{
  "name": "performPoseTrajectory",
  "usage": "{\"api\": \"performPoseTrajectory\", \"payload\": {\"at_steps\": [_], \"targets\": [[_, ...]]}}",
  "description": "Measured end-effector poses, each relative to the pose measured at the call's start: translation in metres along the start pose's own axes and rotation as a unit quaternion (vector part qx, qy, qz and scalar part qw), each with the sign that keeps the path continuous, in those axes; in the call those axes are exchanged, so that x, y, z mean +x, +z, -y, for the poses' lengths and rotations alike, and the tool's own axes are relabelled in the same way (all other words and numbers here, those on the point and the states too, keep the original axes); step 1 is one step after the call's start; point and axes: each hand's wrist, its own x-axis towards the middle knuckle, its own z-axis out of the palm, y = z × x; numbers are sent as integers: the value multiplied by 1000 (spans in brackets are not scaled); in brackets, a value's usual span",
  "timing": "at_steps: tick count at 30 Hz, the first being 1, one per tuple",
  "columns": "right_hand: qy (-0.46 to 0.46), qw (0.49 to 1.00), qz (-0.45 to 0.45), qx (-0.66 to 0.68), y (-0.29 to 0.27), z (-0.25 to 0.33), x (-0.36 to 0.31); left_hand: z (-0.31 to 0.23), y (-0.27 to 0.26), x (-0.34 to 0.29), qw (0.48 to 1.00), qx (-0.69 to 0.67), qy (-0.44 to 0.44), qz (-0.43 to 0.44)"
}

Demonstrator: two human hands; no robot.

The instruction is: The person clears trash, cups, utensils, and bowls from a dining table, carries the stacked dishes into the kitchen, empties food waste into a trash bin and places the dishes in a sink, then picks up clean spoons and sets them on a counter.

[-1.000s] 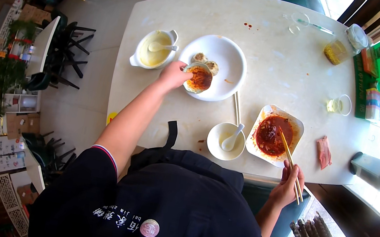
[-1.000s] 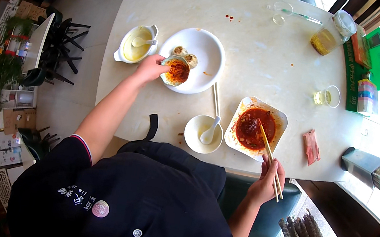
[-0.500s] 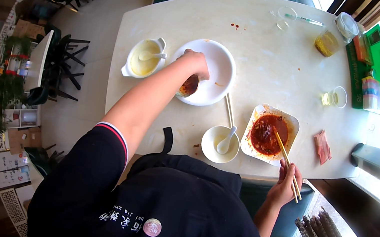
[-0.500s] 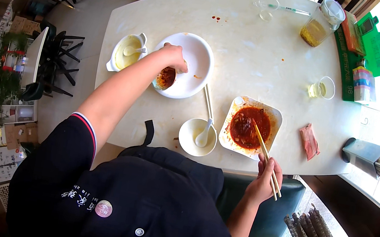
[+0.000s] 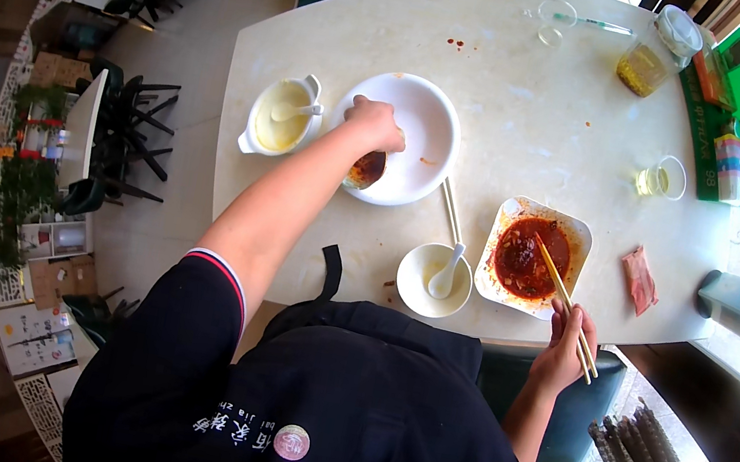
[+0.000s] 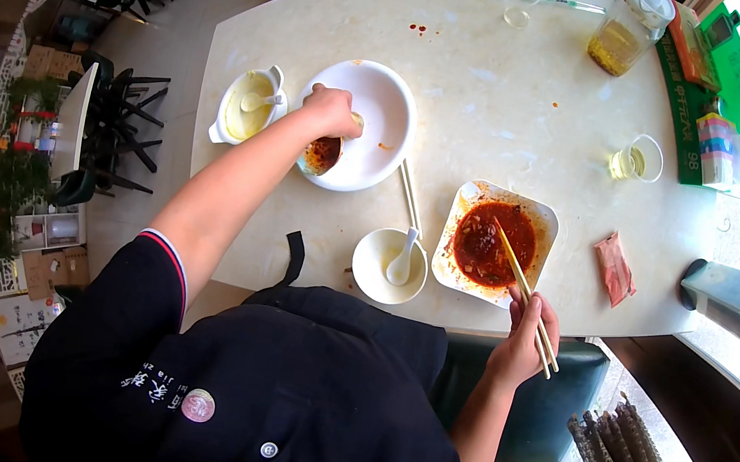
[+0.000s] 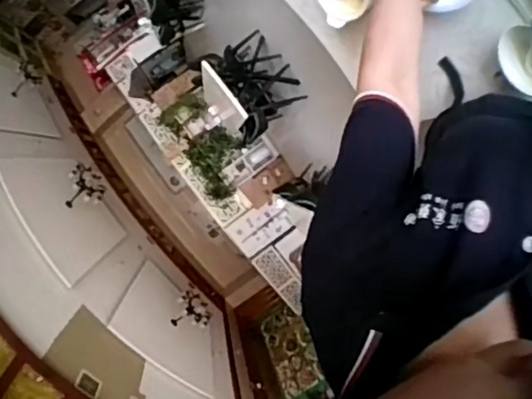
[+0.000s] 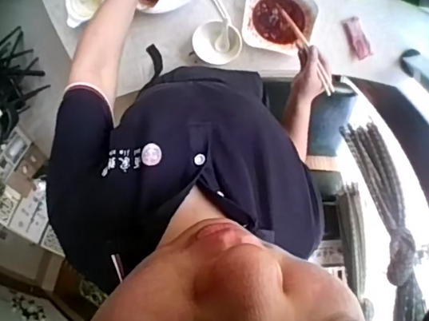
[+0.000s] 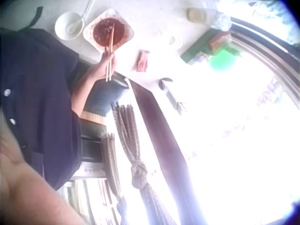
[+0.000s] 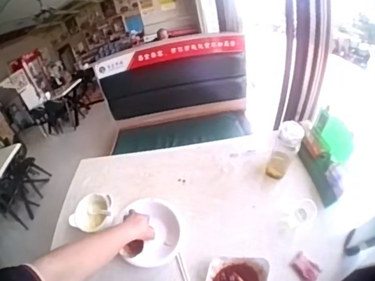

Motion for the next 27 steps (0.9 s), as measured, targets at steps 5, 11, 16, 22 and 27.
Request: {"api": "performPoseTrajectory", "payload": {"at_steps": [5, 11, 16, 22, 27], "targets": [[-2, 1000, 1, 0, -3, 0, 1, 6, 5, -3, 998, -40, 2, -43], [4, 1000, 5, 6, -1, -1, 2, 13, 11, -6, 990, -98, -1, -97], [5, 1000, 1, 6, -1, 0, 3, 23, 19, -3, 983, -142, -5, -113], [2, 1000, -2, 13, -1, -2, 4, 25, 24, 0, 961, -207, 39, -180], [4, 1000, 4, 20, 1, -2, 4, 27, 30, 3, 899, -252, 119, -338]]}}
